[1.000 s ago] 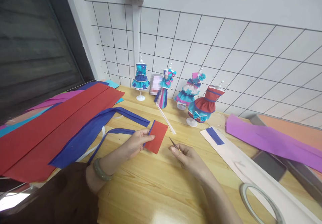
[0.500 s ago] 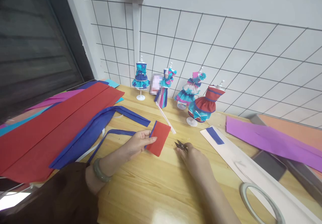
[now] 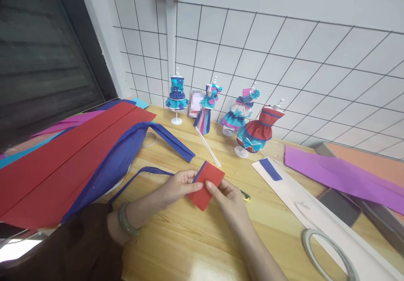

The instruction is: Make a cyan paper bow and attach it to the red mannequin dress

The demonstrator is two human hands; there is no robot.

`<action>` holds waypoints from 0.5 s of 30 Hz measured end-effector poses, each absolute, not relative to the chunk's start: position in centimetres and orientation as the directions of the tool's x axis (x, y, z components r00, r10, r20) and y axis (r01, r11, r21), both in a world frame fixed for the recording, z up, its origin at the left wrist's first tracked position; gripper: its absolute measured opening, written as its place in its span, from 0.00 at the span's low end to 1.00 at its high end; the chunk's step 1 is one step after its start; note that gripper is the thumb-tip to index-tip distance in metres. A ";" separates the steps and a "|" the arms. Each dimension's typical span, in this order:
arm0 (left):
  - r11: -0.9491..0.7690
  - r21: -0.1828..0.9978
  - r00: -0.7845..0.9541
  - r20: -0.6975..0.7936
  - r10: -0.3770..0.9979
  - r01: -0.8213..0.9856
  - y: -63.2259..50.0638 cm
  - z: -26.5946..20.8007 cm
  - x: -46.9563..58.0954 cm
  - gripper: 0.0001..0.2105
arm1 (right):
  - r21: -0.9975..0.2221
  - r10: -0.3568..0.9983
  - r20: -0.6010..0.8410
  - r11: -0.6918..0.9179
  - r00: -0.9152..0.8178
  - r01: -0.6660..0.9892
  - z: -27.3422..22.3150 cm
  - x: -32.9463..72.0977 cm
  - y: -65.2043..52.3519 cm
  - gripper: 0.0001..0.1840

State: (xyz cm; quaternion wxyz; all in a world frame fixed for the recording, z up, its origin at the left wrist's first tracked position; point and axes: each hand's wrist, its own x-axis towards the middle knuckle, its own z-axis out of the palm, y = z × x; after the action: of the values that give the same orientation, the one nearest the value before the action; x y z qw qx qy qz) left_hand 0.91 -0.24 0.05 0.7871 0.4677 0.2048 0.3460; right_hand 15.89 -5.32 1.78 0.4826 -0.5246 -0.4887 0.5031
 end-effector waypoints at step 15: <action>0.309 0.919 0.570 -0.122 0.812 -0.244 0.3 -0.5 0.9 0.13 | -0.972 0.986 -0.164 -0.157 0.027 -0.177 0.5 16.2 -4.8 0.15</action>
State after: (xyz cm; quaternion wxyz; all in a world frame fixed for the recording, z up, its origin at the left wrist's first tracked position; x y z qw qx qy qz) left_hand 0.86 0.30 -0.47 0.7507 0.4707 0.3019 0.3518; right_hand 16.18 -4.82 0.53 0.5099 -0.5032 -0.4019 0.5703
